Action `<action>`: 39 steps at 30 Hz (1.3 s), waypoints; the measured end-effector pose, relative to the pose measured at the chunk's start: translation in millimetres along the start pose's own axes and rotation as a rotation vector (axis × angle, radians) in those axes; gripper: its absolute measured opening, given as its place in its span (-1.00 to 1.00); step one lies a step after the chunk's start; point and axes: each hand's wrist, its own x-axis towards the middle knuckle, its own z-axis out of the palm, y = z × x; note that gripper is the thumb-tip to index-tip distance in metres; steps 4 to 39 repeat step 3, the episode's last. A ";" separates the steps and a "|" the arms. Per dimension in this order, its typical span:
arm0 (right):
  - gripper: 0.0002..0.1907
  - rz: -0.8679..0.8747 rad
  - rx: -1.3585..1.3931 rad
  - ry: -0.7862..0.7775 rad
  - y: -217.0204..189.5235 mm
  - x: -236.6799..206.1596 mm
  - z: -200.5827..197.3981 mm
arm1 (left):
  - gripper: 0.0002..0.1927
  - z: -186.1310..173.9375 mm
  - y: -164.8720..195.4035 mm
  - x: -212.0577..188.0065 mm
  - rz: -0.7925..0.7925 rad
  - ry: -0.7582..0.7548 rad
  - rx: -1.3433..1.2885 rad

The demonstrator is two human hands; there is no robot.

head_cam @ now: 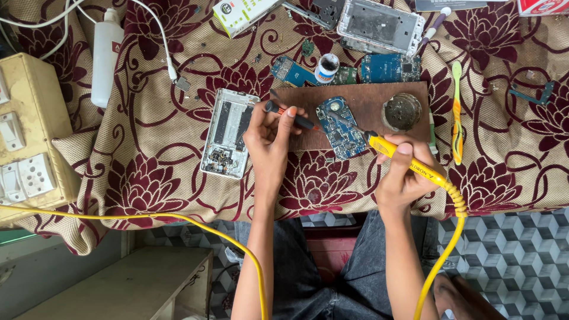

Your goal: The person uses a soldering iron and a screwdriver to work on a small blue circuit board placed on a wooden board. They repeatedly apply the soldering iron to various points on the board while holding it steady with the screwdriver.

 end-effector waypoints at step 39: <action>-0.67 0.000 -0.034 -0.005 0.9 -1.1 -0.4 | -0.88 0.1 1.3 0.3 -0.005 0.002 0.001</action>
